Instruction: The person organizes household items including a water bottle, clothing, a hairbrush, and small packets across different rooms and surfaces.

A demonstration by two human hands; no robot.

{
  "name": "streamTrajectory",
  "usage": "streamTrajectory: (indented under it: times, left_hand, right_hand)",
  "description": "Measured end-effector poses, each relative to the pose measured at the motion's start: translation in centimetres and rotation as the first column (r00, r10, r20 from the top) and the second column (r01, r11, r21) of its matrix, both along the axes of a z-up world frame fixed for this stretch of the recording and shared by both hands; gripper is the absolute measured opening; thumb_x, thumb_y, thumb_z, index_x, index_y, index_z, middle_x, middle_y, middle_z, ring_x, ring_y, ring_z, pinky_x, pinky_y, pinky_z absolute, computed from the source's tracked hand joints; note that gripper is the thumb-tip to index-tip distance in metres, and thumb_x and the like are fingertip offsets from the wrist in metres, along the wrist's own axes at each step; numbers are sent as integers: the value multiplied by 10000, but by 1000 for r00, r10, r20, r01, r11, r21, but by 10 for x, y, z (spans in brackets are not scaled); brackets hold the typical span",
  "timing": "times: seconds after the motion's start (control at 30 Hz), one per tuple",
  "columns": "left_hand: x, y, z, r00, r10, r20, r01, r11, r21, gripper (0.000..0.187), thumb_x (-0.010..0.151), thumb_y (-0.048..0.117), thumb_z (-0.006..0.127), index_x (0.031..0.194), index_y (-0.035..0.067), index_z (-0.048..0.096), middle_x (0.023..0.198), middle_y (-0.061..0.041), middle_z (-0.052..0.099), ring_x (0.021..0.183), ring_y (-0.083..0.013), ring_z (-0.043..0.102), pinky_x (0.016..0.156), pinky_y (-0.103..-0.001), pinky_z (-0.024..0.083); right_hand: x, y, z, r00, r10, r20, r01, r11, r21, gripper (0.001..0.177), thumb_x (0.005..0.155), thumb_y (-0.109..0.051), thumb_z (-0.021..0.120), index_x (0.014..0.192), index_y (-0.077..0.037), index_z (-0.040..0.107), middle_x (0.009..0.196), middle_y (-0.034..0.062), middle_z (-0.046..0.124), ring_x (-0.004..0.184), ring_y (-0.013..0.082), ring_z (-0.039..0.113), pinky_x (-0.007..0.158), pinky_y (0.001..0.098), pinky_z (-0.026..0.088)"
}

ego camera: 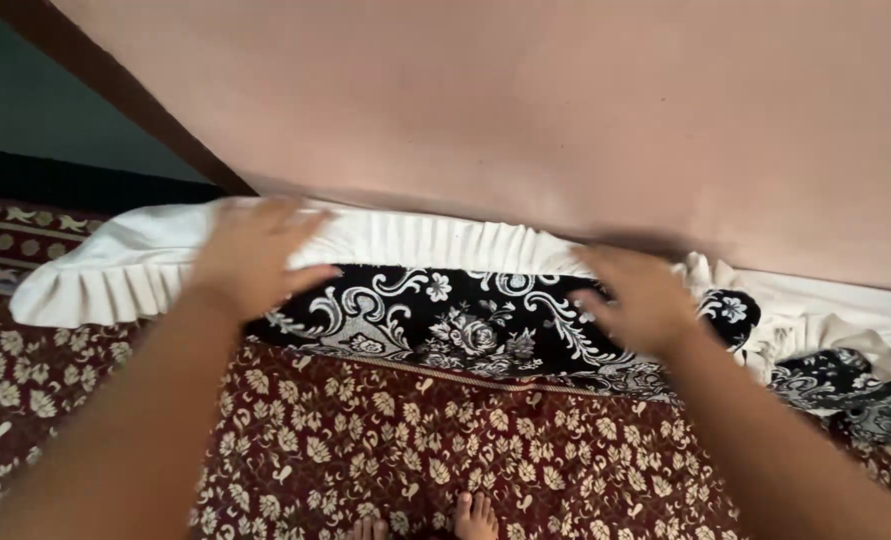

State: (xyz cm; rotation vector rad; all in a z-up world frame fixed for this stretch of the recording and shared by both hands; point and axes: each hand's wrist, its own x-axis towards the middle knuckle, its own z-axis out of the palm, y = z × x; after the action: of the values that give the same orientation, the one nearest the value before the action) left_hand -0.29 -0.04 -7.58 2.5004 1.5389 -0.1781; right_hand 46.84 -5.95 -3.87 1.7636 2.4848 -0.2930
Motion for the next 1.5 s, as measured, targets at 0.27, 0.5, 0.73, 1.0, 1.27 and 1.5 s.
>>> streamTrajectory:
  times: [0.27,0.5,0.73,1.0,1.27,1.5]
  left_hand:
    - [-40,-22,47,699,697,161,-698,714,-59,396,1083,381,451,1143,76,695,1081,-178,642,1100,-322,585,1099,-598,385]
    - [89,-116,-29,960,-266,89,202,876,438,832,795,69,425,1562,320,218,1671,-7,174,1476,-285,371,1130,-743,261]
    - [-102,-48,5,992,114,-55,-111,993,42,639,966,-37,454,1387,434,553,1376,-52,607,1219,-236,612,1095,-393,497]
    - [-90,-33,0,844,467,263,-524,615,590,519,1002,215,545,1452,-36,479,1524,-257,513,1513,-398,450,1266,-501,335]
    - [100,-55,39,972,165,166,-128,969,-211,865,838,562,545,1583,167,353,1527,-181,421,1339,-326,417,1159,-481,288]
    - [-59,-24,25,732,579,-358,-643,761,-83,899,849,780,458,1588,352,176,1647,-71,209,1519,-316,164,1181,-704,39]
  right_hand:
    - [39,-24,17,895,-431,115,375,866,330,299,876,-93,624,1169,-39,647,1093,186,650,1090,342,609,951,467,502]
    - [-136,-73,-44,988,150,39,-153,980,124,538,928,-303,398,1429,-112,447,1527,145,399,1448,315,282,1185,508,136]
    - [25,-47,11,929,14,369,-10,1000,-13,1024,724,-849,482,1555,-266,347,1620,132,317,1471,373,316,1172,552,186]
    - [15,-45,-6,777,-409,-478,605,693,391,417,914,34,593,1326,53,533,1258,264,570,1181,363,549,1046,501,451]
    - [-128,-49,0,960,-171,221,194,977,-87,707,969,-562,449,1586,-266,270,1698,72,152,1542,299,120,1224,544,10]
    - [56,-73,2,839,-467,278,452,884,119,783,917,-662,425,1561,-226,334,1646,109,276,1529,312,172,1207,582,101]
